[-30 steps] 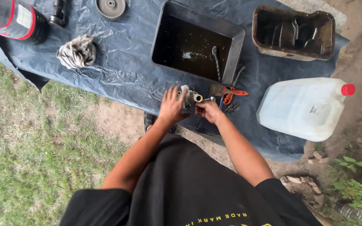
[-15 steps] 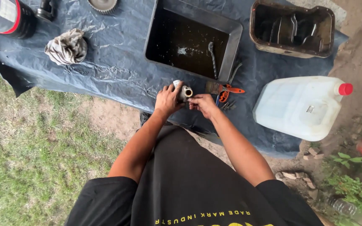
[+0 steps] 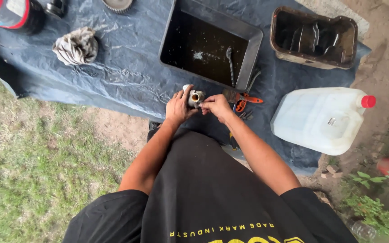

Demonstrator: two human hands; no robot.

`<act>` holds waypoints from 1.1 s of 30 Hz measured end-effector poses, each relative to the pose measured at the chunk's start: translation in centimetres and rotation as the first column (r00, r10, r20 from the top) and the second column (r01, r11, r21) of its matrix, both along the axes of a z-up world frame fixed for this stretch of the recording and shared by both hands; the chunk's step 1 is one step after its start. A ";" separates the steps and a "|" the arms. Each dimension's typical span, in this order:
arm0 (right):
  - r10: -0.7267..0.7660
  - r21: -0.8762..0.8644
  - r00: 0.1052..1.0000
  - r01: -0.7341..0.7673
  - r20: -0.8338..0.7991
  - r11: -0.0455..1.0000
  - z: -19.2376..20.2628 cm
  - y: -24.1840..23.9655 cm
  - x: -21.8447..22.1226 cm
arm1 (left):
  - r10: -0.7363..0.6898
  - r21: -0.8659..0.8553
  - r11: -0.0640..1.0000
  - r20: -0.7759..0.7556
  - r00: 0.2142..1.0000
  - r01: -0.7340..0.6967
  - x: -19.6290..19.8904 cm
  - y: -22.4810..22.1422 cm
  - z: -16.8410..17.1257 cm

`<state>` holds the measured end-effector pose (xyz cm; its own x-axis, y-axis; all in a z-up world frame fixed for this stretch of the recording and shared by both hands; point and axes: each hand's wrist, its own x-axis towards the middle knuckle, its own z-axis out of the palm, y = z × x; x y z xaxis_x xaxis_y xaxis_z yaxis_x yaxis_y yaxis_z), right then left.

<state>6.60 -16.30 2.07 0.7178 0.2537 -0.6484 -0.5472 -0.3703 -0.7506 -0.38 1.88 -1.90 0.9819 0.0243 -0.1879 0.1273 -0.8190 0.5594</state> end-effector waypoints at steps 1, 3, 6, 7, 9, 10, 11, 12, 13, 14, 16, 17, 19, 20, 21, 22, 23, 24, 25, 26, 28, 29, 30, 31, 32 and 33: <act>0.001 0.004 1.000 -0.001 0.008 1.000 -0.2 0.1 0.0 | 0.001 0.004 1.000 0.008 1.000 -0.001 0.1 0.2 -0.1; 0.010 0.014 1.000 -0.011 0.026 1.000 -0.6 0.2 0.2 | -0.007 -0.055 0.998 -0.012 1.000 0.007 0.4 0.5 -0.4; 0.057 0.008 0.997 -0.057 0.060 0.998 1.5 0.8 0.6 | 0.008 -0.106 0.994 -0.013 1.000 -0.010 0.7 1.1 0.6; 0.058 0.009 0.996 -0.058 0.064 0.998 2.7 0.8 0.8 | 0.009 -0.104 0.994 -0.009 1.000 -0.010 0.8 1.1 1.7; 0.014 0.102 0.997 -0.022 0.074 0.995 5.2 1.2 1.3 | 0.073 -0.095 0.993 0.055 0.996 -0.067 1.2 1.4 4.2; 0.010 0.110 0.996 -0.019 0.088 0.994 6.3 1.4 1.7 | 0.068 -0.087 0.994 0.070 0.995 -0.062 1.5 1.6 5.8; 0.002 0.113 0.992 -0.016 0.126 0.993 7.6 1.5 2.0 | 0.104 -0.059 0.994 0.143 0.984 -0.096 1.8 1.7 7.5; -0.018 0.119 0.985 -0.002 0.172 0.993 9.1 1.8 2.7 | 0.124 -0.032 0.992 0.227 0.966 -0.120 2.6 2.0 9.3; -0.036 0.131 0.980 0.010 0.195 0.991 10.5 2.3 3.3 | 0.107 -0.023 0.994 0.251 0.962 -0.104 3.4 2.3 11.1; -0.109 0.171 0.970 0.073 0.216 0.983 11.9 2.7 3.6 | 0.166 -0.049 0.986 0.400 0.902 -0.160 4.0 2.4 12.9; -0.200 0.225 0.947 0.143 0.253 0.964 15.2 3.9 4.2 | 0.205 -0.084 0.978 0.556 0.806 -0.191 5.9 3.1 16.2; -0.263 0.241 0.917 0.194 0.300 0.951 17.1 4.7 4.6 | 0.217 -0.111 0.975 0.674 0.706 -0.194 7.1 3.6 17.5; -0.326 0.259 0.880 0.244 0.346 0.935 20.9 6.2 4.2 | 0.228 -0.142 0.971 0.776 0.588 -0.190 8.6 4.4 19.3; -0.334 0.236 0.846 0.254 0.415 0.938 22.9 7.2 4.1 | 0.227 -0.155 0.971 0.840 0.492 -0.182 9.7 5.1 19.9; -0.338 0.214 0.808 0.266 0.482 0.940 24.9 8.1 3.9 | 0.224 -0.168 0.970 0.893 0.390 -0.173 10.7 5.6 20.4; -0.350 0.222 0.800 0.274 0.487 0.936 25.5 8.7 3.9 | 0.214 -0.164 0.973 0.898 0.384 -0.161 10.9 6.2 21.3; -0.329 0.203 0.780 0.260 0.532 0.944 26.1 9.1 3.9 | 0.214 -0.173 0.974 0.913 0.348 -0.145 11.0 6.8 22.3; -0.312 0.184 0.756 0.252 0.575 0.950 26.7 9.6 3.9 | 0.210 -0.180 0.976 0.927 0.311 -0.123 11.4 7.3 23.3; -0.329 0.195 0.744 0.265 0.581 0.944 27.3 10.1 3.8 | 0.197 -0.173 0.979 0.932 0.304 -0.105 11.6 7.6 24.2; -0.307 0.167 0.725 0.260 0.617 0.951 27.8 10.4 3.5 | 0.215 -0.200 0.977 0.934 0.284 -0.081 11.5 7.9 25.0; -0.304 0.145 0.696 0.279 0.650 0.949 28.4 11.1 3.0 | 0.220 -0.220 0.975 0.938 0.268 -0.033 11.8 8.3 25.6; -0.321 0.154 0.679 0.296 0.660 0.943 28.4 11.5 2.9 | 0.220 -0.222 0.975 0.941 0.255 -0.021 12.2 8.5 25.5; -0.335 0.161 0.660 0.311 0.672 0.937 28.5 11.7 2.8 | 0.223 -0.227 0.974 0.945 0.241 -0.011 12.6 8.6 25.4; -0.352 0.166 0.649 0.332 0.674 0.929 29.2 12.1 2.4 | 0.214 -0.224 0.975 0.947 0.241 0.012 12.7 8.7 25.9; -0.361 0.172 0.634 0.341 0.684 0.924 30.0 12.5 2.0 | 0.222 -0.238 0.970 0.948 0.230 0.044 12.7 8.8 26.4; -0.369 0.179 0.618 0.349 0.694 0.920 30.7 12.8 1.6 | 0.231 -0.253 0.964 0.948 0.219 0.077 12.7 8.8 26.8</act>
